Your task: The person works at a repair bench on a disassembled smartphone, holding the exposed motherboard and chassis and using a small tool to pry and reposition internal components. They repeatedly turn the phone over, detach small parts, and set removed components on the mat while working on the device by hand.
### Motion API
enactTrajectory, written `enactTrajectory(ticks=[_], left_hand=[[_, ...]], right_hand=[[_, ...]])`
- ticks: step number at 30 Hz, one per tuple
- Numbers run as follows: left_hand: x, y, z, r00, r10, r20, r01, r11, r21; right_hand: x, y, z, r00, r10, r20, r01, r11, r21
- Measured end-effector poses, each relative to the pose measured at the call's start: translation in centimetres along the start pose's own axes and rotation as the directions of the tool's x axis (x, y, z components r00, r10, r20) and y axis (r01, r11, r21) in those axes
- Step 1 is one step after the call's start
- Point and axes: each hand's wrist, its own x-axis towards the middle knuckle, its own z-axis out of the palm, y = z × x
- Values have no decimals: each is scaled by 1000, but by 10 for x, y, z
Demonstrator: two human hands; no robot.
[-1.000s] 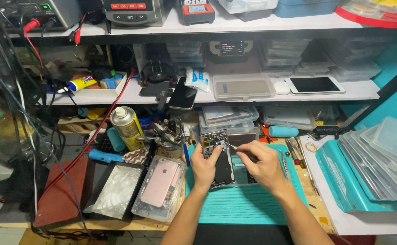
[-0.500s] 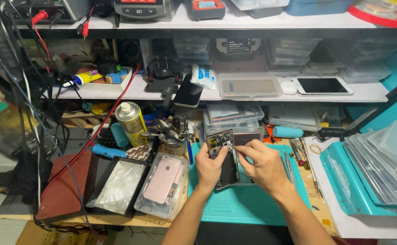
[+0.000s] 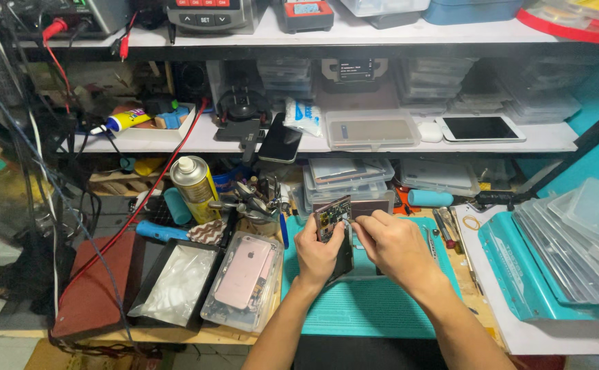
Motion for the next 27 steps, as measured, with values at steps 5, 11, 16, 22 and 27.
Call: enactTrajectory(ticks=[5, 11, 16, 22, 27], left_hand=[[11, 19, 1, 988, 150, 26, -152, 977, 151], [26, 16, 6, 914, 382, 136, -404, 831, 382], [25, 4, 8, 856, 485, 177, -510, 742, 435], [18, -5, 6, 845, 520, 120, -516, 737, 436], [17, -4, 4, 846, 527, 82, -507, 749, 427]], right_hand=[[-1, 8, -7, 989, 60, -133, -23, 963, 269], [-7, 16, 8, 866, 500, -2, -423, 736, 529], [-20, 30, 24, 933, 296, -206, -139, 823, 551], [-25, 34, 49, 773, 615, 154, -484, 417, 769], [-24, 36, 50, 933, 265, -243, -58, 776, 628]])
